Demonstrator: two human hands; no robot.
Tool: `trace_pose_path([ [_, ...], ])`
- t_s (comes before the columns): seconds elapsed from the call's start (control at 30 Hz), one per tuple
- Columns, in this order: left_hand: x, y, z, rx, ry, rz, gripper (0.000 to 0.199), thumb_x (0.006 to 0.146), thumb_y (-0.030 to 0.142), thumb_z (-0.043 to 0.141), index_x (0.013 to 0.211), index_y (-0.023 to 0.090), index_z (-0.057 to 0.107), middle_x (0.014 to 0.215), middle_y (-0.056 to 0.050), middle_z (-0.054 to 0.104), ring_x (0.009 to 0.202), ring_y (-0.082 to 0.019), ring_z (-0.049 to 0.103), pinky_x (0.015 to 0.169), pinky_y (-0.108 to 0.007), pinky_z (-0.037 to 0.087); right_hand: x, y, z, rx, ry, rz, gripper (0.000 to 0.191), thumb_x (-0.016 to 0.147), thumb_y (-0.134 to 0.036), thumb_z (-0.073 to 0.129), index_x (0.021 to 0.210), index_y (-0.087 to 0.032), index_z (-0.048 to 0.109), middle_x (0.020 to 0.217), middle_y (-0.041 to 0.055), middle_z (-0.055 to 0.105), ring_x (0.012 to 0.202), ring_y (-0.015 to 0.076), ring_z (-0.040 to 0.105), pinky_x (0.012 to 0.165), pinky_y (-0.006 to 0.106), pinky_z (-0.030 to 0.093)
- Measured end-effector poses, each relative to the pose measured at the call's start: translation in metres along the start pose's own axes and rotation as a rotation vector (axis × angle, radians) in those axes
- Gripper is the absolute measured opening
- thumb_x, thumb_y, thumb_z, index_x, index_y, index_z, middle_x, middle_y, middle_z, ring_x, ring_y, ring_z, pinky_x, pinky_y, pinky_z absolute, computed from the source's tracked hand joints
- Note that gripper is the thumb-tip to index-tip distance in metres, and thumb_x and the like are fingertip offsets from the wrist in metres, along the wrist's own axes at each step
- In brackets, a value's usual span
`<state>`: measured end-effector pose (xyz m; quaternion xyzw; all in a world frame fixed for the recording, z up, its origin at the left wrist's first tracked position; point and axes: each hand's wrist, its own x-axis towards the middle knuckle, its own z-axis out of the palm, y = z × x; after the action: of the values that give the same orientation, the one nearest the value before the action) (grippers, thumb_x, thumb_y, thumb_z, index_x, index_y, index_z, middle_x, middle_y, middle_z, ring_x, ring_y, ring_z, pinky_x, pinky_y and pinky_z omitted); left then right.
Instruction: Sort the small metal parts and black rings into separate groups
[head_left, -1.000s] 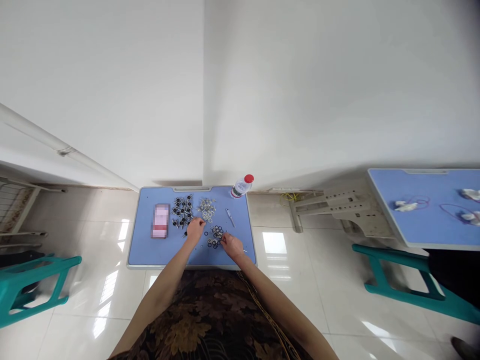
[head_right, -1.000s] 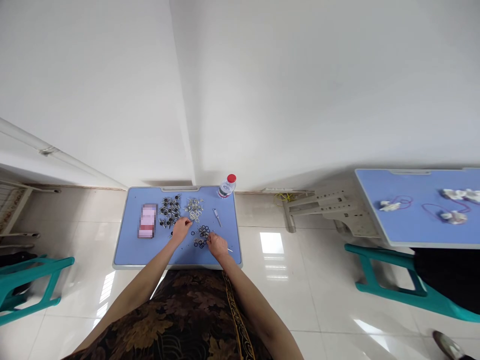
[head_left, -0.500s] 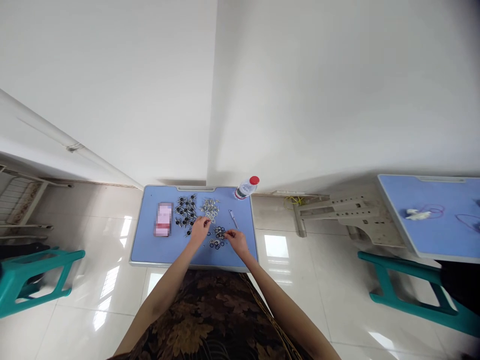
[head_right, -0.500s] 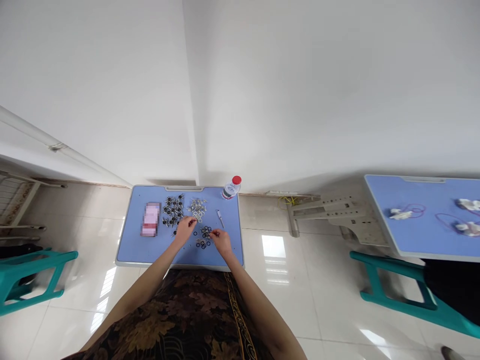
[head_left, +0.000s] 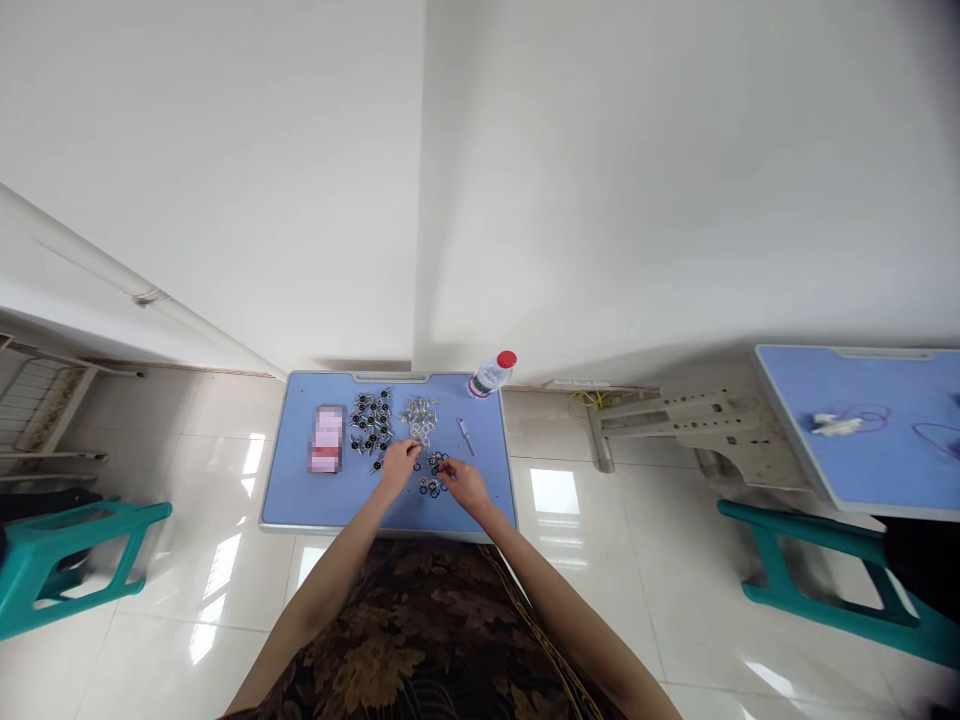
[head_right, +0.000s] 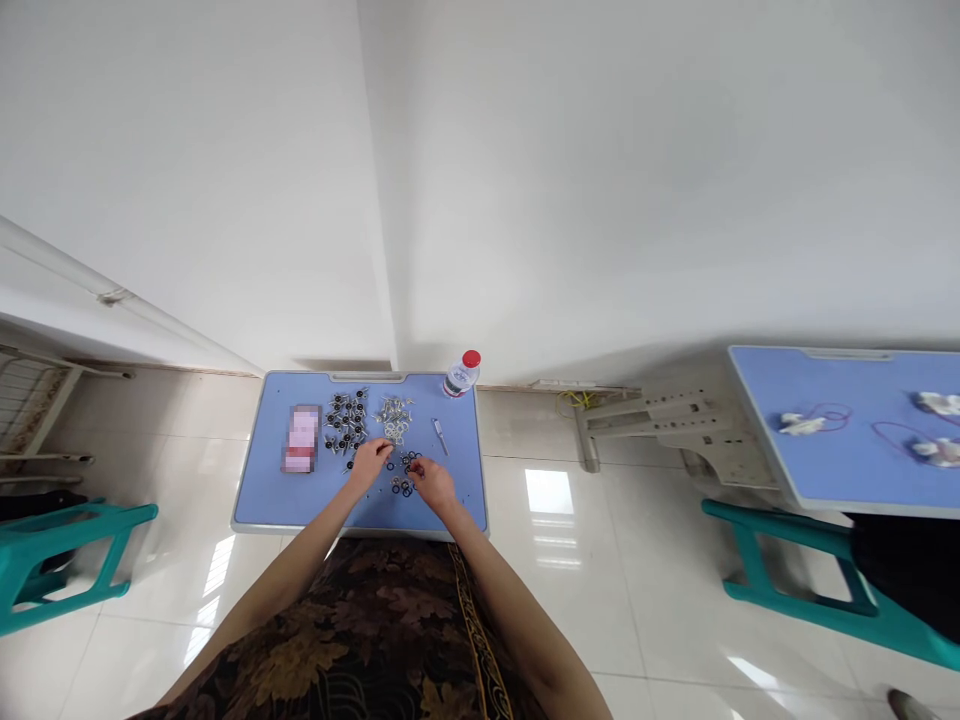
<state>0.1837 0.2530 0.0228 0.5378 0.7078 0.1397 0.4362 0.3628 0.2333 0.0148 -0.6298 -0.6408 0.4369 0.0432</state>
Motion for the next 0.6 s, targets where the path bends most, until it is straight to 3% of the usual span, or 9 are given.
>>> trace_pose_path([
  [0.17,0.011,-0.007,-0.005,0.078,0.026,-0.031,0.015,0.093,0.02,0.058,0.099,0.021,0.072,0.091,-0.006,0.076,0.087,-0.019,0.069,0.083,-0.03,0.052,-0.024,-0.008,0.012,-0.325,-0.168,-0.124,0.033,0.094,-0.024,0.063,0.127,-0.025,0.065,0.121,0.0087,0.072,0.101,0.0243,0.071,0.083,0.03,0.05],
  [0.27,0.013,-0.009,-0.005,0.068,0.022,-0.038,0.022,0.093,0.018,0.058,0.111,0.022,0.069,0.093,-0.005,0.076,0.09,-0.019,0.07,0.082,-0.029,0.052,-0.026,-0.015,0.018,-0.415,-0.232,-0.193,0.04,0.097,-0.023,0.059,0.136,-0.028,0.058,0.124,0.01,0.07,0.102,0.0264,0.071,0.083,0.033,0.05],
  [0.37,0.011,-0.011,-0.005,0.078,0.036,-0.051,0.027,0.094,0.019,0.056,0.12,0.021,0.065,0.092,-0.005,0.075,0.087,-0.018,0.07,0.081,-0.029,0.052,-0.021,-0.019,0.021,-0.461,-0.252,-0.204,0.038,0.098,-0.019,0.053,0.135,-0.027,0.059,0.121,0.0103,0.071,0.099,0.0266,0.071,0.082,0.033,0.05],
  [0.47,0.002,-0.015,-0.003,0.123,0.042,-0.012,0.021,0.092,0.016,0.058,0.11,0.021,0.068,0.099,-0.006,0.074,0.093,-0.018,0.069,0.086,-0.03,0.052,-0.017,-0.018,0.023,-0.489,-0.253,-0.196,0.034,0.099,-0.015,0.047,0.126,-0.024,0.064,0.12,0.0111,0.07,0.099,0.0258,0.07,0.082,0.032,0.049],
  [0.6,-0.018,-0.018,0.006,0.216,-0.082,0.071,0.019,0.087,0.012,0.061,0.101,0.02,0.071,0.107,-0.006,0.072,0.097,-0.018,0.068,0.091,-0.03,0.051,-0.017,-0.011,0.023,-0.464,-0.223,-0.171,0.029,0.1,-0.017,0.046,0.118,-0.023,0.067,0.119,0.0115,0.07,0.1,0.0245,0.07,0.082,0.03,0.048],
])
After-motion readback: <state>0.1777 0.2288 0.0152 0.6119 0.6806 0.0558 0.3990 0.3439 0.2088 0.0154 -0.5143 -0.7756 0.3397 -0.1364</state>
